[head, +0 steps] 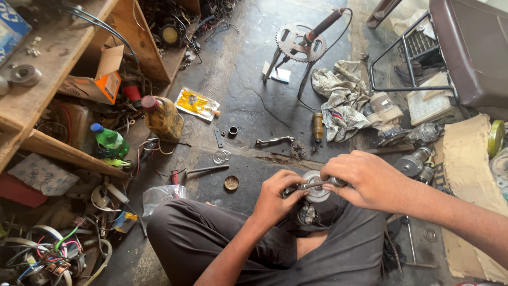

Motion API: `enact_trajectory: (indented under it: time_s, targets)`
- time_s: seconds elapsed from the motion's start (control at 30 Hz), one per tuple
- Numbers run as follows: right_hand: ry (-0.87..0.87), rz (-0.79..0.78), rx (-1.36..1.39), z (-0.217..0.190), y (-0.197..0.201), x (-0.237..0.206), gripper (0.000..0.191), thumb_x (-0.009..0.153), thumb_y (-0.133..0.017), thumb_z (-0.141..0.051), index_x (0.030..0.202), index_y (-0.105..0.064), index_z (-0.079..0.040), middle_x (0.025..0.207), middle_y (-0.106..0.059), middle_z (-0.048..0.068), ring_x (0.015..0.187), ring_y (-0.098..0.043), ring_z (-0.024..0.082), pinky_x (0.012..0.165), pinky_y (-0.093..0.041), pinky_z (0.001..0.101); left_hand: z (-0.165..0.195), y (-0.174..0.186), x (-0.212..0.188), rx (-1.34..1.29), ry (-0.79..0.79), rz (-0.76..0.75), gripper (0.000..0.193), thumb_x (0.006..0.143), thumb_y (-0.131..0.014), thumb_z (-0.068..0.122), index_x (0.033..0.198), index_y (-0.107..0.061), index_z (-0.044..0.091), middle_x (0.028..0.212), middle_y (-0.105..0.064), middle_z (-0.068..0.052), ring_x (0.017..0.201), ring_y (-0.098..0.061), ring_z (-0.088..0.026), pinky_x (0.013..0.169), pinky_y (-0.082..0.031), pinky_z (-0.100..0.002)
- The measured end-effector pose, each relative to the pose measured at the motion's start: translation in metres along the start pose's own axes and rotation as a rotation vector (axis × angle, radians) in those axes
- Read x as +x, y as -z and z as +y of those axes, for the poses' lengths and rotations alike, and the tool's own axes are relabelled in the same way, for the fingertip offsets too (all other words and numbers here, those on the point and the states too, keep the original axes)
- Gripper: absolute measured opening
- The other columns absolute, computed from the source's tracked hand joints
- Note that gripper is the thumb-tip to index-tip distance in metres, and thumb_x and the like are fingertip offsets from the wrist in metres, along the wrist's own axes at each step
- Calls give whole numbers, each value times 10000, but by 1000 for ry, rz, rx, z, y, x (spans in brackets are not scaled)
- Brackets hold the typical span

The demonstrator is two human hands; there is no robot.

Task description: The person sits on the workshop floor repairing a starter motor. They fit the end cap onto the armature, tap it into place with a mallet, apply grease from a sachet to the drive assembly, and use a screwdriver to work on the motor components while turning the unit over in their lap.

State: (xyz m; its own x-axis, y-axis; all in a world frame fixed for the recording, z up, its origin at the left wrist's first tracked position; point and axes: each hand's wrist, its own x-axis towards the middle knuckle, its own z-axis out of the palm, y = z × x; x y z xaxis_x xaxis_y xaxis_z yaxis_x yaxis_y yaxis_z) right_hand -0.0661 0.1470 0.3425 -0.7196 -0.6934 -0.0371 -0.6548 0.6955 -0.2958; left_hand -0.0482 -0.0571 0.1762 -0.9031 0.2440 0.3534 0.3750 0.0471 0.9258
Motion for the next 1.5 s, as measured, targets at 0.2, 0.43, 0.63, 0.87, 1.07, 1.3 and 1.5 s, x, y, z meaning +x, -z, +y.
enact_trajectory:
  time_s: [0.2,0.43,0.63,0.87,1.07,1.3,1.5]
  targets:
    - [26,-48,-62,1,2,5,235,823,-725,-277,964,-667,-98,859,-669,60,822,-643,293,710,-461,422,-2,3,1,23,-36,-11,243,816,-841,143,1022,-752,49,1025,-717,-93,931,-727,-252,796,-566,-343]
    - [41,-131,-126,-1,6,10,277,808,-731,-259,1046,-664,-133,898,-651,50,827,-634,280,726,-449,431,-1,1,-1,42,-60,-7,248,820,-836,140,1042,-760,57,1032,-701,-91,941,-719,-257,812,-572,-351]
    - [235,-135,-192,0,14,15,342,748,-726,-199,1077,-658,-135,937,-617,24,943,-600,254,822,-411,466,0,-3,-1,50,-54,37,232,810,-834,121,1019,-757,59,1023,-709,-91,926,-723,-257,791,-575,-349]
    - [323,-180,-261,-4,16,25,269,762,-724,-200,1007,-627,-144,898,-580,22,986,-579,265,960,-354,547,-1,-6,-4,0,-40,83,206,813,-824,89,995,-742,36,1011,-731,-92,908,-743,-237,769,-589,-328]
    - [513,-145,-458,-14,19,36,231,690,-677,-88,900,-599,-144,873,-567,42,983,-585,276,1094,-308,581,-2,-2,-5,8,-39,69,226,807,-836,106,981,-724,17,1009,-725,-99,913,-734,-250,786,-578,-340]
    - [577,-154,-453,-12,11,32,277,659,-648,-96,934,-614,-101,847,-591,47,940,-588,278,1098,-322,539,-2,-2,-6,13,-56,70,229,806,-824,100,996,-724,21,1022,-723,-100,932,-731,-254,797,-580,-341]
    - [177,-373,-308,-8,2,31,242,858,-694,-279,915,-583,-71,755,-647,92,793,-664,346,695,-520,488,2,-1,-5,13,-56,86,249,799,-845,113,1006,-734,29,987,-717,-103,888,-723,-259,760,-573,-341]
